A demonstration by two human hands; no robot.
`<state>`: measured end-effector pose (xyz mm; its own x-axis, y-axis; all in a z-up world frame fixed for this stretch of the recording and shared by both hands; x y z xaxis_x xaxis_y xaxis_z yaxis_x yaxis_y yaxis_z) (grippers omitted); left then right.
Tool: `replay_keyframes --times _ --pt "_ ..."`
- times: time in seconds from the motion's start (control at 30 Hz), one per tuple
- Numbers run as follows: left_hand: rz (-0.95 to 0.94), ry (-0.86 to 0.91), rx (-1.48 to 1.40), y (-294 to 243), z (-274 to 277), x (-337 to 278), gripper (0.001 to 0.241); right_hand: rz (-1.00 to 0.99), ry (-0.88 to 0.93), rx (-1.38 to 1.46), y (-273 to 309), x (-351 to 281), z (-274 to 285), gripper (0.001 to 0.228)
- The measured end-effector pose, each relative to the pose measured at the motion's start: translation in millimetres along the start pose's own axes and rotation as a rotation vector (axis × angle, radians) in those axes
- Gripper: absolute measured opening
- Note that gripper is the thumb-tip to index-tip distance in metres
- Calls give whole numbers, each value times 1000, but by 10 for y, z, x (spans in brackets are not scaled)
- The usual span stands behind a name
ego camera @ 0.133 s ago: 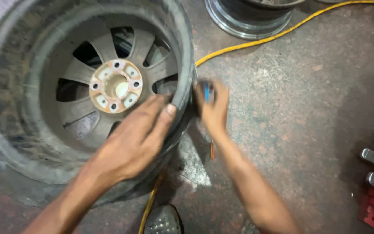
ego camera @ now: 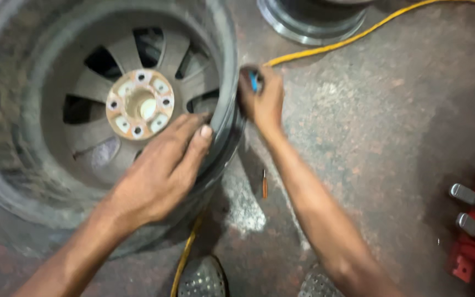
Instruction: The person scrubs the inner rim of a car wheel with a blue sponge, then removes the tire from the rim. The person proceeds to scrub the outer surface of the bare metal wheel rim with the same sponge, rotating the wheel to clean different sections.
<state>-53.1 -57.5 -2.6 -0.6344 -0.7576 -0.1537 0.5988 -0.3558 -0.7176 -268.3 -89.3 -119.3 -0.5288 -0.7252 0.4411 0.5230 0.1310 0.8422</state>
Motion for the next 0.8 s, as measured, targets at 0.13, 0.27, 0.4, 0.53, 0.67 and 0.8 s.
replay_keyframes --times 0.13,0.27,0.4,0.53,0.67,0.8 --pt "-139 -71 41 -163 40 -17 58 -7 -34 -25 204 -701 211 17" --pt "-114 -59 -1 -40 3 -15 58 46 -113 -39 -181 -131 39 34" --pt "-133 -102 86 -135 81 11 56 169 -49 -157 -89 72 -37 21" --pt "-124 -93 74 -190 80 -51 54 42 -41 -49 -105 -634 171 22" --pt "-156 -150 65 -152 84 -57 51 141 -71 -5 -610 144 -188 37" --pt "-169 -126 62 -297 167 -66 51 119 12 -17 -502 289 -252 25"
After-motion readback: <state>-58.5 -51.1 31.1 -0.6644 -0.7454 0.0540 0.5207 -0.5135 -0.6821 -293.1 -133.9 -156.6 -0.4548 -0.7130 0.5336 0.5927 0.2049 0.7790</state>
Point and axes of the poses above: each hand's wrist, its own x-axis towards the middle knuckle, its own z-axis out of the back of the hand, y = z × x, the point moved 8 cm from there along x, towards the middle knuckle, and after that the axes turned 3 degrees about x, right-handed, at the moved point
